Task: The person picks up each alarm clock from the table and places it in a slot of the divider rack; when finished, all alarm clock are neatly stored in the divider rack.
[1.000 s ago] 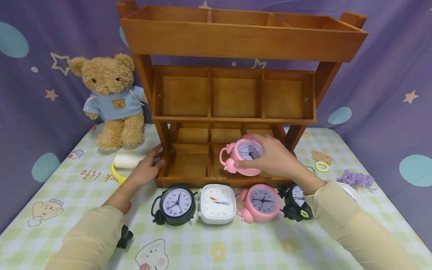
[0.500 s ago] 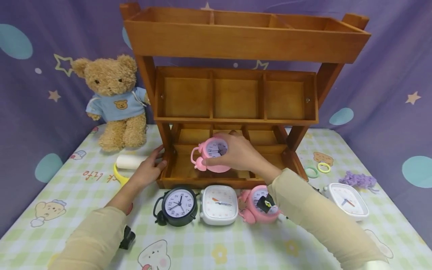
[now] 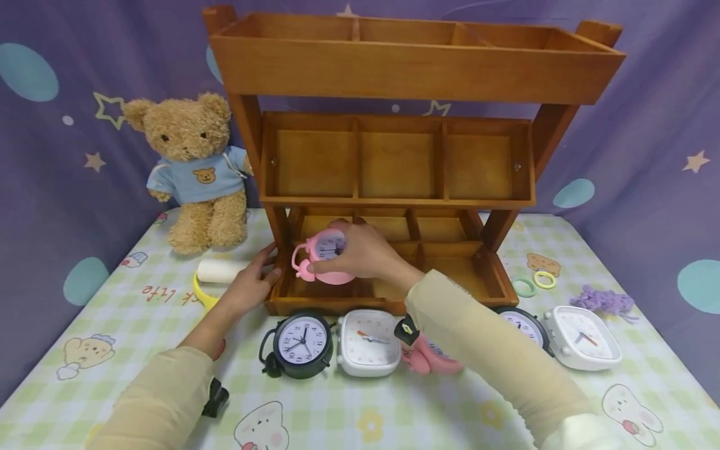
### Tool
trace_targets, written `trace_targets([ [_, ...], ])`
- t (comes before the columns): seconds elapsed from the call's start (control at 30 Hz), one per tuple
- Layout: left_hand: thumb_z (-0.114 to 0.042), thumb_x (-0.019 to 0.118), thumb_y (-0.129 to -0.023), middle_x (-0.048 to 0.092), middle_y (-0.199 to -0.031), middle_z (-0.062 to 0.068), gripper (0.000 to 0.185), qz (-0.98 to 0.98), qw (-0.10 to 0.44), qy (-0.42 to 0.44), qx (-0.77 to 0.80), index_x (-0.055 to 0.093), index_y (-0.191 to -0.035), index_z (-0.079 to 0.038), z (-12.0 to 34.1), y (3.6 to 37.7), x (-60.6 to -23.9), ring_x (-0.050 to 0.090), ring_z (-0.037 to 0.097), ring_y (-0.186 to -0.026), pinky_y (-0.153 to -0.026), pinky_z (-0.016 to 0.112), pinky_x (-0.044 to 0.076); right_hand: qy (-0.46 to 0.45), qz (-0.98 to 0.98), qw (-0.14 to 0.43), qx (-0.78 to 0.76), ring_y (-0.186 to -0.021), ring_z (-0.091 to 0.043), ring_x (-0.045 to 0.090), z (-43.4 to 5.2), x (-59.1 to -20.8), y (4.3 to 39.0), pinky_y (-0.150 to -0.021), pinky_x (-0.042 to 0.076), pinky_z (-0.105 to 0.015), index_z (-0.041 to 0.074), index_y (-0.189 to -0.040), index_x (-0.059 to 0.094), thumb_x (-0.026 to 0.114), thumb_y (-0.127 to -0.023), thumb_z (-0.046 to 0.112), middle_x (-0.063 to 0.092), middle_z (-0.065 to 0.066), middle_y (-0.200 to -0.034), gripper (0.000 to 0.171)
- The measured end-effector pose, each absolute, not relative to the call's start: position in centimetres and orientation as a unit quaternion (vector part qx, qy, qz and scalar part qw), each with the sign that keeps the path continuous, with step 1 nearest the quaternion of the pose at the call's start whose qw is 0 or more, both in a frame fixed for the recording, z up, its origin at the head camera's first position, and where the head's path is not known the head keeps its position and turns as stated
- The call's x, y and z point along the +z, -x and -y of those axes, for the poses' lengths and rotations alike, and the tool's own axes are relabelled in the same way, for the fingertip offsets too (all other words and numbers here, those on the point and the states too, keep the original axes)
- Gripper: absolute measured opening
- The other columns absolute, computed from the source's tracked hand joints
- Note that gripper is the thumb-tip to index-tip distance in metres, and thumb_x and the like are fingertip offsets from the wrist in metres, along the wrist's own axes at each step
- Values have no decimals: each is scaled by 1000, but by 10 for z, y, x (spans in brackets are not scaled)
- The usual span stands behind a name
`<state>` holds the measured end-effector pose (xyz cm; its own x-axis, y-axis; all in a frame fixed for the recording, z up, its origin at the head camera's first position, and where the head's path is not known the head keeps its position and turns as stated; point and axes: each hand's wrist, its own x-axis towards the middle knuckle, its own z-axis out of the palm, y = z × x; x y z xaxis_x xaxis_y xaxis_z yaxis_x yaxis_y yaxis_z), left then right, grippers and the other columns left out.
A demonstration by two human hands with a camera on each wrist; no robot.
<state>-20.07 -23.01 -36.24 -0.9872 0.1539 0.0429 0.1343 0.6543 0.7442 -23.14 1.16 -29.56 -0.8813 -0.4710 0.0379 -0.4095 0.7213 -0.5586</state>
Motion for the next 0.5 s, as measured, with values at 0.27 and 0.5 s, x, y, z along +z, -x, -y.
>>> trace_targets([
  [0.27, -6, 47, -104, 41, -146, 41, 62, -909, 13, -83, 408, 19, -157, 8, 230, 201, -363, 53, 55, -125, -107, 61, 40, 239, -931, 57, -269, -103, -21, 61, 0, -304, 239, -86, 52, -37, 15, -134, 60, 81, -78, 58, 69, -2, -112, 73],
  [0.5, -6, 47, -105, 40, -146, 41, 62, -908, 16, -84, 411, 18, -157, 8, 230, 199, -361, 52, 55, -126, -107, 61, 40, 230, -937, 73, -253, -103, -21, 59, 4, -310, 244, -86, 51, -37, 17, -133, 59, 80, -78, 60, 67, -1, -111, 72],
])
